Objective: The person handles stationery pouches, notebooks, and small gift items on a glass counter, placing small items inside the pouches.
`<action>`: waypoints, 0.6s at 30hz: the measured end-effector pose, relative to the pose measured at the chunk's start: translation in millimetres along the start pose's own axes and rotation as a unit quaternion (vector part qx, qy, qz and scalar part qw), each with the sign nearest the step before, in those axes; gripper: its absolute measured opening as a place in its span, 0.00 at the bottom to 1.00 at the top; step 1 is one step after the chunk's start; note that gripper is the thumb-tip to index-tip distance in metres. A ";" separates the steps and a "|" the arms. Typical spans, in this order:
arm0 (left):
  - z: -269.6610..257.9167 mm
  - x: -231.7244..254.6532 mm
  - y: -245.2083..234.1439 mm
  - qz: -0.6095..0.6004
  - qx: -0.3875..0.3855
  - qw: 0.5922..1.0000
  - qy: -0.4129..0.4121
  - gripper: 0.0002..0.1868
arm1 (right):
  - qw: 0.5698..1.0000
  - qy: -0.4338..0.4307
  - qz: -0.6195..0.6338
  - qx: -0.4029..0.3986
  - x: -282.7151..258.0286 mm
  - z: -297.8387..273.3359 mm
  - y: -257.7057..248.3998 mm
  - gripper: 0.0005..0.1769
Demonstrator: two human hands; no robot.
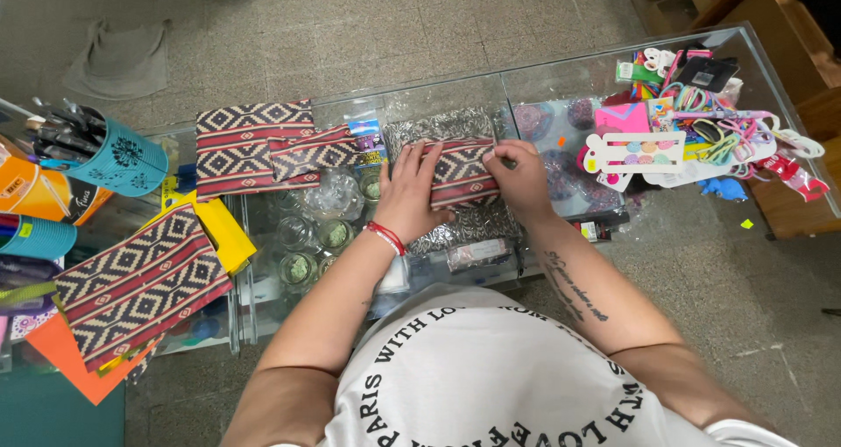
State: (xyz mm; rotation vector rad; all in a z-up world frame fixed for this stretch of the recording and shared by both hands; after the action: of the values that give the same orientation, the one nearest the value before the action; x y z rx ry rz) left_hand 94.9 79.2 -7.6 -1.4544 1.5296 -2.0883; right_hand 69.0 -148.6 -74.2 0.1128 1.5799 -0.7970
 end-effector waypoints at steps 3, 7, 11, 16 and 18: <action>7.7 -4.6 -0.3 0.026 -0.019 0.999 0.011 0.61 | 0.998 -0.014 -0.060 -0.022 -4.3 -9.9 -3.6 0.14; 14.7 -4.8 -8.8 0.061 0.012 0.998 -0.002 0.47 | 0.986 -0.080 -0.098 -0.105 -14.6 -30.4 -7.6 0.21; 26.6 4.2 12.6 0.073 0.089 0.992 0.043 0.34 | 0.971 -0.092 -0.123 -0.184 -18.9 -46.4 -6.9 0.33; 38.9 28.3 40.4 0.185 0.177 0.964 0.073 0.27 | 0.959 -0.102 -0.134 -0.227 -21.0 -52.1 -7.2 0.43; 45.7 29.8 44.6 0.210 0.198 0.954 0.084 0.22 | 0.954 -0.106 -0.159 -0.230 -21.8 -52.4 -9.8 0.44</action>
State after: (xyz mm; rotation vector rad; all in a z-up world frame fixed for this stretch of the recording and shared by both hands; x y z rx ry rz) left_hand 98.1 11.2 -25.7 -0.7546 1.2337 -2.1241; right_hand 24.3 -119.4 -52.5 -0.5596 1.5554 -0.6395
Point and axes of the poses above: each hand's wrist, its own z-axis towards the middle knuckle, its own y-axis out of the palm, x = y × z, the point moved 5 cm from there along z, towards the middle knuckle, and after that the axes turned 3 degrees about y, right-handed, at the moved point
